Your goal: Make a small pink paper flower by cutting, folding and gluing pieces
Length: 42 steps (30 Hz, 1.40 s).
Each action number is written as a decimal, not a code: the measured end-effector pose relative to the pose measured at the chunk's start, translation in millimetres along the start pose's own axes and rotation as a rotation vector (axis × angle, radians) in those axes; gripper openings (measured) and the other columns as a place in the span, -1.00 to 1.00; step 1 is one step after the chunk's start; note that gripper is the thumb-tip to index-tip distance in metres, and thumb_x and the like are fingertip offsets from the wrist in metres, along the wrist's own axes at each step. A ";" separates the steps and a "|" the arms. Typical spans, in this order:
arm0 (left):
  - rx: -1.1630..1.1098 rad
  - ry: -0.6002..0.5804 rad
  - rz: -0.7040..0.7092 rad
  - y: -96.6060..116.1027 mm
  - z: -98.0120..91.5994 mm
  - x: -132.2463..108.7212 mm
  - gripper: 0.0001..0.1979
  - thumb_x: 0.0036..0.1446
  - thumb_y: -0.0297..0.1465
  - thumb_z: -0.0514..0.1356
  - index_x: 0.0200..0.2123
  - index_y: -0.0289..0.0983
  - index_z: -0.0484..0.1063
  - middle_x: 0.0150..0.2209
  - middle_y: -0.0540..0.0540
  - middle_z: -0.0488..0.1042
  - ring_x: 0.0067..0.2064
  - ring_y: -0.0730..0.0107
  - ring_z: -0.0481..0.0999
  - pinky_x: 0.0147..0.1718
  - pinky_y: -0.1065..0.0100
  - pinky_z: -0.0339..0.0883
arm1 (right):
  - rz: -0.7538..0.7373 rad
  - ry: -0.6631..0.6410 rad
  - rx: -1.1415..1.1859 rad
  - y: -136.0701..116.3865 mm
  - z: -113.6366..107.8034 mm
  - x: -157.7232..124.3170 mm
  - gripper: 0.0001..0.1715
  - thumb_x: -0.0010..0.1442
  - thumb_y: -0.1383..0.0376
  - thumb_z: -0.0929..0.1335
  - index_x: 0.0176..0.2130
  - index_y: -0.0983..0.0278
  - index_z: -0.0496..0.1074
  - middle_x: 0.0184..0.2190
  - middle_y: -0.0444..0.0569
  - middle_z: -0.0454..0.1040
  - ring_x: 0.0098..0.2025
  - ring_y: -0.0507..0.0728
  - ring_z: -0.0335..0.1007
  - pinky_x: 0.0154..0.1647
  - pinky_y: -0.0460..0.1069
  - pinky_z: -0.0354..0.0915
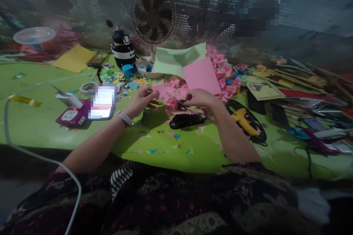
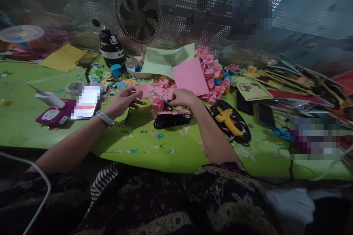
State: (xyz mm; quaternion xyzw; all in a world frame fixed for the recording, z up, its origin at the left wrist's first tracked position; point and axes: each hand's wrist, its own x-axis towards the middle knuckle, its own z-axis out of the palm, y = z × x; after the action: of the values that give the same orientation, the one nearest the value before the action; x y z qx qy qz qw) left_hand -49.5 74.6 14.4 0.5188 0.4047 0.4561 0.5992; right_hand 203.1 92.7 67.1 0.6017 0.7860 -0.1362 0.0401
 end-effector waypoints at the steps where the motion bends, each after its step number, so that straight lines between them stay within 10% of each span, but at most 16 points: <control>1: -0.005 0.007 -0.015 -0.9 0.6 0.4 -0.64 -0.01 -0.21 0.43 -0.32 -0.25 0.34 -0.37 -0.01 0.53 -0.41 0.37 0.63 -0.52 0.44 0.46 | 0.025 -0.051 -0.063 1.4 2.7 2.1 -0.80 0.05 0.16 0.43 -0.42 0.24 0.47 -0.39 0.00 0.56 -0.35 0.15 0.43 -0.42 -0.02 0.16; 14: -0.157 0.016 -0.083 -4.5 0.5 0.3 -0.70 -0.01 -0.40 0.42 -0.28 -0.26 0.36 -0.28 -0.09 0.60 -0.27 0.30 0.67 -0.46 0.44 0.47 | 0.101 -0.010 -0.047 5.1 2.8 4.4 -0.87 0.02 0.25 0.42 -0.47 0.26 0.44 -0.49 0.00 0.55 -0.38 0.17 0.49 -0.46 -0.02 0.17; 25: -0.234 0.133 -0.016 -3.6 2.5 -1.0 -0.63 -0.09 -0.30 0.47 -0.36 -0.24 0.32 -0.11 -0.12 0.63 0.04 0.21 0.61 -0.30 0.46 0.45 | -0.015 0.129 1.008 -17.0 7.0 -0.5 -0.61 0.05 0.17 0.55 -0.36 0.27 0.33 -0.51 -0.14 0.44 -0.53 -0.01 0.37 -0.47 -0.07 0.33; 42: -0.261 0.149 0.065 2.5 2.2 -5.0 -0.62 -0.18 -0.25 0.51 -0.30 -0.27 0.54 -0.20 -0.13 0.65 -0.14 0.27 0.65 -0.30 0.42 0.43 | -0.172 0.089 1.043 -38.1 19.3 -6.2 -0.49 -0.07 0.01 0.57 -0.37 0.27 0.35 -0.52 -0.15 0.42 -0.51 -0.02 0.33 -0.54 -0.09 0.31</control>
State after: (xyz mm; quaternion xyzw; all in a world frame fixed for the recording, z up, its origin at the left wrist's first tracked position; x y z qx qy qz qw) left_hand -49.0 69.3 17.2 0.4141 0.3683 0.5610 0.6150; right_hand 166.5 72.8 56.3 0.4804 0.6611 -0.4864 -0.3092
